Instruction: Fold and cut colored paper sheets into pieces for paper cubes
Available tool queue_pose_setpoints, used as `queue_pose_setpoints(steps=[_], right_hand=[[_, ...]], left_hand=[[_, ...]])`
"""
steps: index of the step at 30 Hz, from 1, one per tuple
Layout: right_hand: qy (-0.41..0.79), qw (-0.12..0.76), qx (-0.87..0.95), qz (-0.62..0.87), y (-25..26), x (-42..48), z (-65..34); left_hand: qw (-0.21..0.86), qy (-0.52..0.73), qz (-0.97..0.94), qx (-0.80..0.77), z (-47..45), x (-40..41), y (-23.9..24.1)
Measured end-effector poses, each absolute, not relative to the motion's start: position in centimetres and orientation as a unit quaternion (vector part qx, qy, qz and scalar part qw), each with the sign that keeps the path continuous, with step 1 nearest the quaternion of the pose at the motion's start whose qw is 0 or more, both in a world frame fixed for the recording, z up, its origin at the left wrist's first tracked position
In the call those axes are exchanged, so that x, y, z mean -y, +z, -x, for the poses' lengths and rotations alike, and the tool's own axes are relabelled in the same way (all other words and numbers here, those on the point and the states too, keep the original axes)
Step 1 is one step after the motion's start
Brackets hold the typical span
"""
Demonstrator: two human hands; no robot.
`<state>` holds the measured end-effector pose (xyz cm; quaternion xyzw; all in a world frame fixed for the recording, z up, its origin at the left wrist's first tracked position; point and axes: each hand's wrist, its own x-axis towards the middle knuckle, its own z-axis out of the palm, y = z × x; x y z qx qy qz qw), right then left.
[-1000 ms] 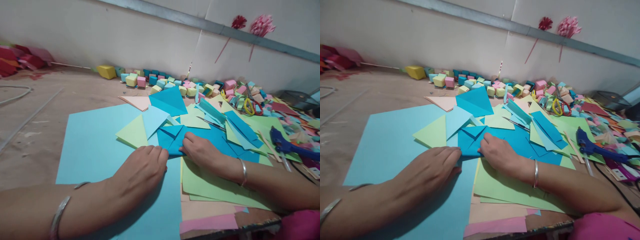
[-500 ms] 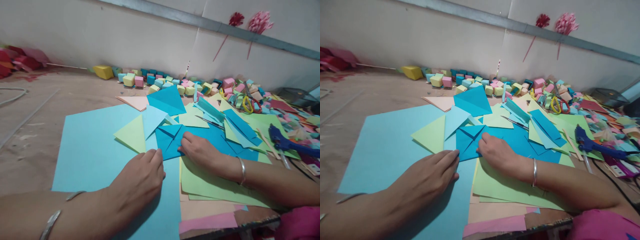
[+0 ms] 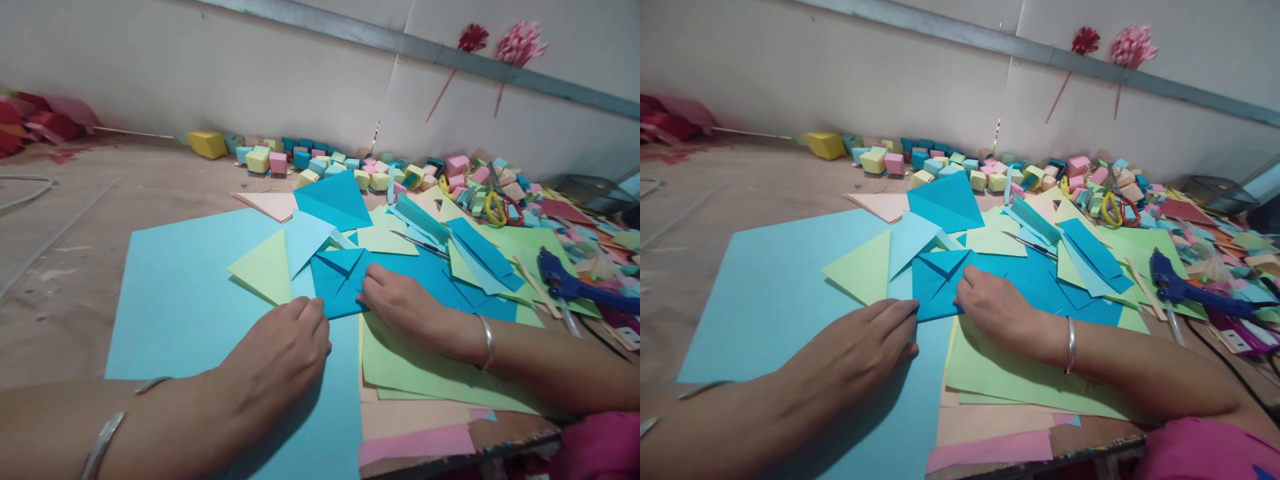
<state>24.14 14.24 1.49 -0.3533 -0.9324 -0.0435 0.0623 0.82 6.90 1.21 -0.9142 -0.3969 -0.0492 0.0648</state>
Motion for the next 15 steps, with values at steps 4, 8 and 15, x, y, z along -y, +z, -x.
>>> queue_pose_setpoints(steps=[4, 8, 15], right_hand=[[-0.041, 0.055, 0.935, 0.348, 1.8, -14.2, -24.0], [-0.037, 0.045, 0.933, 0.354, 2.3, -14.1, -23.8], [-0.035, 0.039, 0.927, 0.371, 2.3, -14.1, -23.7]], left_hand=[[0.075, -0.086, 0.919, 0.378, 0.7, -5.8, 0.6], [0.087, -0.098, 0.925, 0.357, 0.8, -5.3, 1.4], [0.075, -0.035, 0.920, 0.382, -1.5, -6.5, 2.3]])
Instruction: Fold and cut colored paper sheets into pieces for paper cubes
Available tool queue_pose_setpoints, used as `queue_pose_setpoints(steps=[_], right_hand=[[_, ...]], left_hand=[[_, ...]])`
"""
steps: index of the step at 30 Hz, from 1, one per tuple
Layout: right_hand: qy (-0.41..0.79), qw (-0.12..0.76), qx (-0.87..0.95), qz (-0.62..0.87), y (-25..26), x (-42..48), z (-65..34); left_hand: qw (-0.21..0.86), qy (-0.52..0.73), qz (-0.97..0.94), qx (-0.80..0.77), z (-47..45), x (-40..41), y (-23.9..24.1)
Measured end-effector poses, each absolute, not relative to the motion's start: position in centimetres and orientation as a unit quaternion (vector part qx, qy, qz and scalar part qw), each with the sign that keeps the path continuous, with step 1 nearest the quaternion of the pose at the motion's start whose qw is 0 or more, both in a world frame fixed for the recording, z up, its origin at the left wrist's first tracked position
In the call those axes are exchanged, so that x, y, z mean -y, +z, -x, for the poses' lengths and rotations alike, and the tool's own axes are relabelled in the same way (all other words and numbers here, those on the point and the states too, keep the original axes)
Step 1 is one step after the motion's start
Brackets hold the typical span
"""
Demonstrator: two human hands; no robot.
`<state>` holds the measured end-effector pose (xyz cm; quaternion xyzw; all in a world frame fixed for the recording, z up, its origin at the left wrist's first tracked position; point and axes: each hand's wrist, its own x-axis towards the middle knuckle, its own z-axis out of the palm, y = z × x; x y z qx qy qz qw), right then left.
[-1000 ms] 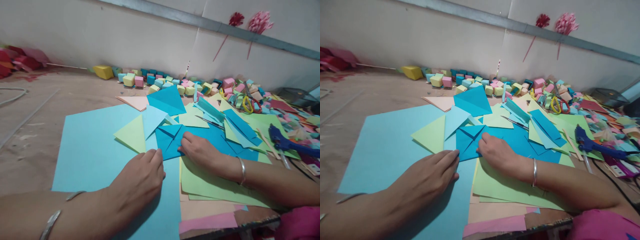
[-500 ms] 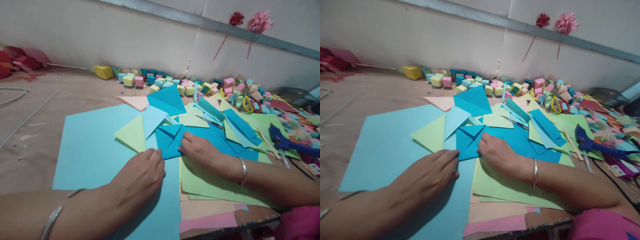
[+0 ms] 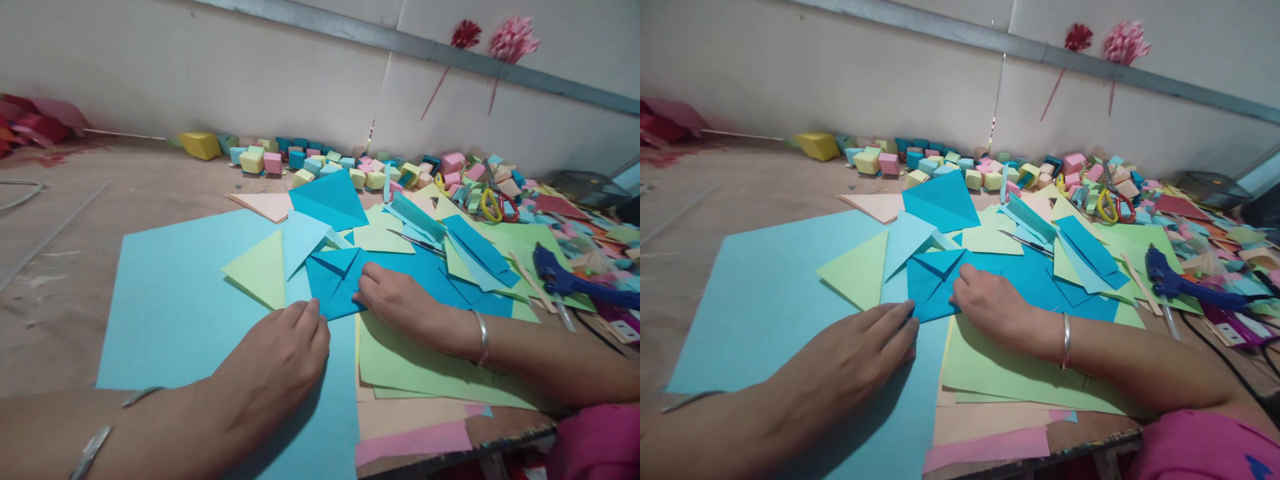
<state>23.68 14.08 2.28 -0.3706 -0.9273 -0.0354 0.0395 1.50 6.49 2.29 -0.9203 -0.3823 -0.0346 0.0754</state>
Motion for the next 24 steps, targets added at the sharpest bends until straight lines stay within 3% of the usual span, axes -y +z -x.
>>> queue_pose_setpoints(steps=[13, 24], right_hand=[[-0.032, 0.014, 0.928, 0.371, 2.4, -14.1, -23.6], [-0.037, 0.005, 0.932, 0.361, 2.4, -14.1, -23.7]], left_hand=[[0.158, -0.008, 0.922, 0.353, -1.6, -6.1, 1.9], [0.119, 0.033, 0.927, 0.354, -2.3, -7.2, 3.5]])
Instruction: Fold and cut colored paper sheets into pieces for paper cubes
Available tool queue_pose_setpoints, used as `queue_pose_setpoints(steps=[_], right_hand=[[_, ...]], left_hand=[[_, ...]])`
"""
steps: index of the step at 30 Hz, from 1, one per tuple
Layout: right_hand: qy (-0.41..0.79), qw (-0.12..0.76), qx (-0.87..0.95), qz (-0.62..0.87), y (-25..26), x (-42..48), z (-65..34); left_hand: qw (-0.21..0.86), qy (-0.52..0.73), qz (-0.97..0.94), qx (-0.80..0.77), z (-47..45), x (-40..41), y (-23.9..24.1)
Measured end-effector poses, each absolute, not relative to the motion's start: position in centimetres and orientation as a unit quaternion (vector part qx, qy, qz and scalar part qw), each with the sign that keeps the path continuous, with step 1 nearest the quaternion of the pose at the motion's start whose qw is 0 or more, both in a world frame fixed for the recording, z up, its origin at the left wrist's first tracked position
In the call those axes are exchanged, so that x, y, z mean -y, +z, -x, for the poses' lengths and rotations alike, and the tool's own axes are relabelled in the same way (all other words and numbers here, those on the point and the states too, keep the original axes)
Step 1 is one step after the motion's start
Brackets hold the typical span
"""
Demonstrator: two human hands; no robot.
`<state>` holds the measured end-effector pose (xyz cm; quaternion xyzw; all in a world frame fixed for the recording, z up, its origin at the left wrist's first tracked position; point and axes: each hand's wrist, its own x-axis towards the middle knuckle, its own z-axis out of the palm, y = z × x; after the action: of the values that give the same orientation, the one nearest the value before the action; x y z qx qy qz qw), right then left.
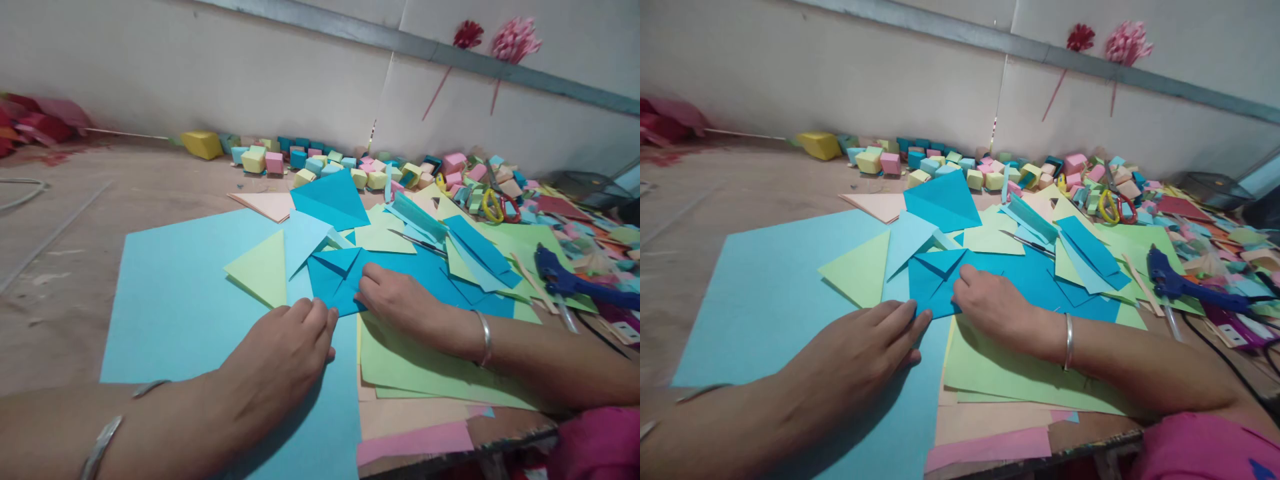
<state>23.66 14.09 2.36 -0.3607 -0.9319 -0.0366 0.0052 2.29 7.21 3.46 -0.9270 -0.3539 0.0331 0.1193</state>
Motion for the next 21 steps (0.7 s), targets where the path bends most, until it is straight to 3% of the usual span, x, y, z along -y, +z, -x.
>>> queue_pose_setpoints(steps=[7, 12, 15, 21], right_hand=[[-0.089, 0.038, 0.926, 0.364, 3.0, -14.0, -23.9], [-0.210, 0.142, 0.947, 0.197, 3.4, -12.5, -23.8], [-0.182, 0.109, 0.968, 0.136, 3.7, -11.2, -23.6], [-0.169, 0.023, 0.964, 0.206, 4.2, -9.8, -24.2]], left_hand=[[0.076, 0.065, 0.921, 0.377, -2.7, -7.5, 4.1], [0.067, 0.043, 0.918, 0.388, -2.7, -7.3, 4.1], [0.067, 0.033, 0.922, 0.380, -2.5, -7.1, 4.0], [0.026, 0.029, 0.913, 0.406, -2.9, -7.4, 4.5]])
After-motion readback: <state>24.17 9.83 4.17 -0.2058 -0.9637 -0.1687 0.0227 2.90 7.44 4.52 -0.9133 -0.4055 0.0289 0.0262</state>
